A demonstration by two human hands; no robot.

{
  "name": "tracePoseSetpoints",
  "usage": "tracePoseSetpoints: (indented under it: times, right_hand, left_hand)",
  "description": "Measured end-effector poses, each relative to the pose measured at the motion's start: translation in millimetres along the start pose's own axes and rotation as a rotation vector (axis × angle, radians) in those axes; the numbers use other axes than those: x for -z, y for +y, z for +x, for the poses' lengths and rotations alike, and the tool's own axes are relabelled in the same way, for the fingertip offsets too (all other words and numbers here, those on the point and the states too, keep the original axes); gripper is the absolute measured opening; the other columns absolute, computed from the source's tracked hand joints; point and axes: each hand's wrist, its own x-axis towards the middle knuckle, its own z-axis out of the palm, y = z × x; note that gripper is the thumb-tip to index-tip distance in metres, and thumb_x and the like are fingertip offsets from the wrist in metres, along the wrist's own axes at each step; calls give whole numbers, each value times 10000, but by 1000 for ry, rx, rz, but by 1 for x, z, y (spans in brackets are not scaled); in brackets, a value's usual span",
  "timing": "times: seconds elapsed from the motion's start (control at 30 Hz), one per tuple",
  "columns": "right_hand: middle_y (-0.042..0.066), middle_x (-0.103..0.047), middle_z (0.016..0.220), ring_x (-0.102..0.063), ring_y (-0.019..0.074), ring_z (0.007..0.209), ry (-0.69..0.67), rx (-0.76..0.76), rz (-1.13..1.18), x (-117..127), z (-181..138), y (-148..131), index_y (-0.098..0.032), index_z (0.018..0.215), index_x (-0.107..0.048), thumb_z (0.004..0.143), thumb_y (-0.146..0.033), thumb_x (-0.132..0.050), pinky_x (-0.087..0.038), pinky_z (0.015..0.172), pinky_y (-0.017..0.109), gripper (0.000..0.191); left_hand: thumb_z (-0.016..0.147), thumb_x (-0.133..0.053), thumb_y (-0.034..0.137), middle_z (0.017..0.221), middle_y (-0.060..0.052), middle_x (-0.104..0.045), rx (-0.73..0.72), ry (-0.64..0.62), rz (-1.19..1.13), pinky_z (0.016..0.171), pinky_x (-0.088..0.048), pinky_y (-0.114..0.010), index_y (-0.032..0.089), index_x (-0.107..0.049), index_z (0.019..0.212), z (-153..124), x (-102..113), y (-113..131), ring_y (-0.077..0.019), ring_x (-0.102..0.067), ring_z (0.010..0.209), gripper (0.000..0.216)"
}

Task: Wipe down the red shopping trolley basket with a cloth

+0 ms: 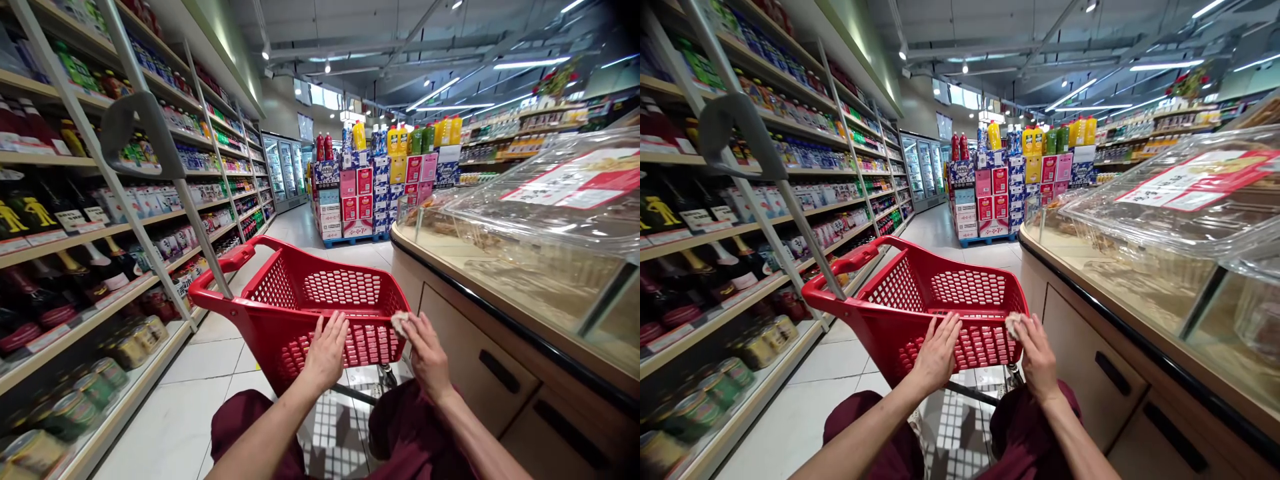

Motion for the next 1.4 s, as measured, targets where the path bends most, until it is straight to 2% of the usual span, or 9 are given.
tracePoseSetpoints:
  times: [0.07, 0.23, 0.37, 0.47, 0.63, 0.87, 1.07, 1.27, 1.4]
  right_hand:
    - [0, -391, 1361, -264, 204, 1293, 23, -31, -10, -1, 3, -1, -288, 1310, -370, 788, -3, -325, -336, 1033, 437, 597]
    - [-2, -411, 1347, -301, 191, 1278, -108, -9, 34, 9, -10, 4, -279, 1270, -437, 756, -1, -310, -333, 1035, 416, 598]
    - [24, -471, 1292, -408, 206, 1210, -91, -126, 94, 16, 30, 15, -251, 1167, -545, 763, -88, -373, -354, 1018, 419, 468]
    - [26, -552, 1188, -505, 185, 1106, -110, -216, 96, -8, 68, -14, -254, 1120, -575, 734, -73, -357, -439, 939, 391, 479]
    - [41, -514, 1238, -427, 183, 1185, -207, 7, 202, -54, 80, -84, -253, 1137, -567, 737, -15, -329, -411, 964, 386, 523]
    - [72, -581, 1113, -476, 235, 1114, -110, -188, -70, -21, 62, -15, -221, 1005, -639, 706, -43, -344, -425, 919, 464, 456]
    - [65, -514, 1245, -357, 226, 1238, -169, -24, 45, -47, 69, -57, -229, 1109, -586, 745, -10, -310, -364, 980, 465, 507]
    - [76, -482, 1278, -279, 282, 1280, -28, -202, -97, -32, 56, -21, -219, 1111, -586, 742, -37, -327, -313, 983, 555, 486]
    - [43, -452, 1309, -296, 231, 1277, -78, -34, 25, -47, 59, -52, -261, 1202, -511, 720, 21, -285, -328, 1003, 508, 603]
  left_hand:
    - [757, -407, 164, 1411, -98, -306, 30, 9, 18, 1086, -83, -438, 79, -305, 1323, 0, 2, -5, -209, -143, 1334, 581]
    - [736, -413, 175, 1408, -99, -310, 176, 9, 99, 1082, -113, -452, 87, -312, 1324, -8, 18, -32, -221, -170, 1328, 603]
    - [745, -410, 182, 1382, -122, -355, 335, -27, 163, 1083, -128, -453, 72, -363, 1296, -14, 28, -50, -236, -210, 1315, 564]
    - [746, -409, 178, 1350, -124, -404, 352, -63, 163, 1084, -147, -433, 53, -380, 1283, -14, 29, -51, -237, -241, 1302, 552]
    - [763, -400, 186, 1359, -116, -394, 330, -59, 172, 1083, -156, -422, 58, -364, 1294, -16, 29, -52, -233, -243, 1300, 548]
    - [752, -391, 169, 1383, -122, -352, 338, -82, 156, 1086, -131, -413, 43, -339, 1305, -19, 30, -50, -239, -203, 1314, 569]
    - [739, -393, 164, 1407, -141, -296, 363, -111, 189, 1084, -129, -418, 34, -305, 1322, -19, 30, -46, -242, -166, 1325, 604]
    - [704, -396, 128, 1418, -134, -268, 364, -81, 206, 1076, -130, -439, 60, -253, 1349, -22, 25, -44, -241, -123, 1335, 665]
    - [718, -394, 135, 1418, -136, -269, 377, -71, 213, 1075, -134, -435, 59, -265, 1344, -22, 23, -42, -244, -132, 1333, 644]
